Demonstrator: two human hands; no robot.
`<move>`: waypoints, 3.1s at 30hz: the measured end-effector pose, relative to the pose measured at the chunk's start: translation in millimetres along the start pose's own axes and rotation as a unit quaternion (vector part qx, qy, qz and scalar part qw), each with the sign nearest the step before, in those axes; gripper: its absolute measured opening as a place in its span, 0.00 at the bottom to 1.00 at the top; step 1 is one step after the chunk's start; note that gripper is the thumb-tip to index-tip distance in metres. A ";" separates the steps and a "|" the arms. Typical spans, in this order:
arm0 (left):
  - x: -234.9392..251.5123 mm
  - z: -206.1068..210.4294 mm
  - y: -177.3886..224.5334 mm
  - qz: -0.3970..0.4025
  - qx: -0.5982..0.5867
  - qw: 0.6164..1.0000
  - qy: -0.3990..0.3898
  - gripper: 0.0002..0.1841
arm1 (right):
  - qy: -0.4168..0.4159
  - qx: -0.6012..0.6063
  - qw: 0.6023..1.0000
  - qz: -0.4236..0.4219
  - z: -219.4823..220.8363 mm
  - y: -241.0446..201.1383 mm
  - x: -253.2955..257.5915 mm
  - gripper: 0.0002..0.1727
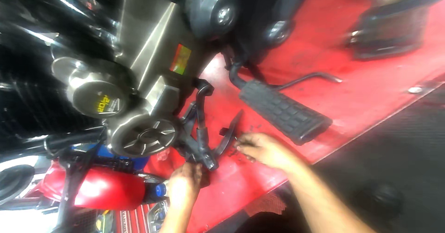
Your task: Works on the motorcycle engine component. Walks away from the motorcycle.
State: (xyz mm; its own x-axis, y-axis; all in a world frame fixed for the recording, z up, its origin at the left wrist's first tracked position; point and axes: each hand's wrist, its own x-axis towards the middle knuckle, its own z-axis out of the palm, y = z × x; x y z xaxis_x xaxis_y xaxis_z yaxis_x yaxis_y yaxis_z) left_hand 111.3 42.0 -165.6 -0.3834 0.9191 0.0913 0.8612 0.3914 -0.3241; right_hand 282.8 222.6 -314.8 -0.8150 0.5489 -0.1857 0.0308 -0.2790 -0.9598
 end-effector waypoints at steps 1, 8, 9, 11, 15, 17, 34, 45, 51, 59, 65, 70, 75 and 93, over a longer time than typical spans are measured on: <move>3.6 0.4 0.4 0.019 0.020 0.999 0.020 0.20 | 0.021 -0.096 0.995 -0.001 2.1 -0.9 2.5 0.08; 26.9 4.2 -6.3 -0.062 -0.015 0.993 -0.104 0.32 | 0.095 -0.362 0.923 -0.087 21.0 9.1 40.7 0.16; 29.6 3.1 -6.1 -0.087 -0.033 0.985 -0.147 0.32 | 0.095 -0.377 0.916 -0.098 21.3 12.8 48.7 0.15; 25.7 9.1 -8.7 -0.072 -0.038 0.989 -0.122 0.27 | 0.091 -0.404 0.903 -0.115 21.7 18.4 62.3 0.15; 20.4 23.4 -14.0 -0.036 -0.037 0.998 -0.025 0.16 | 0.091 -0.409 0.901 -0.113 24.0 21.4 73.7 0.17; 23.7 23.0 -11.1 -0.073 -0.062 0.994 -0.044 0.14 | 0.100 -0.398 0.906 -0.103 25.5 17.9 73.6 0.17; 23.4 48.9 -13.3 -0.203 -0.336 0.920 0.008 0.08 | 0.090 -0.355 0.927 -0.080 36.9 -0.5 71.5 0.14; -15.2 -12.2 -32.3 0.013 -0.248 0.959 0.136 0.08 | 0.283 -0.256 0.888 -0.258 72.1 -38.0 16.6 0.11; -18.7 -89.8 -55.5 0.103 -0.130 0.974 0.151 0.09 | 0.320 -0.247 0.854 -0.328 74.7 -66.9 -3.5 0.15; -0.9 -130.1 -70.2 0.104 -0.114 0.981 0.120 0.08 | 0.243 -0.053 0.919 -0.305 105.0 -61.4 19.8 0.21; 24.7 -143.2 -70.3 0.065 -0.264 0.951 0.147 0.11 | 0.278 0.028 0.888 -0.366 106.2 -47.0 58.3 0.22; 20.1 -128.9 -74.0 0.012 -0.352 0.926 0.135 0.20 | 0.342 0.004 0.879 -0.331 123.9 -59.1 40.3 0.25; -5.7 -105.5 -109.4 -0.043 -0.346 0.933 0.087 0.19 | 0.362 -0.063 0.867 -0.335 154.2 -61.1 18.9 0.19; -1.1 -40.9 -126.1 0.022 -0.462 0.873 0.157 0.06 | 0.428 -0.058 0.813 -0.391 164.0 -56.7 38.6 0.13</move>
State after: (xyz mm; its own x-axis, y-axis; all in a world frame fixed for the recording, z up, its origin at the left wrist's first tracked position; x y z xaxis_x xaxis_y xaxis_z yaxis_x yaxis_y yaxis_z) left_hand 16.7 -6.4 -86.4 -0.3575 0.8443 0.3993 0.8303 0.0916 0.5497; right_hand 154.6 130.4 -233.0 0.0870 0.8840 0.4594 -0.2086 0.4671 -0.8593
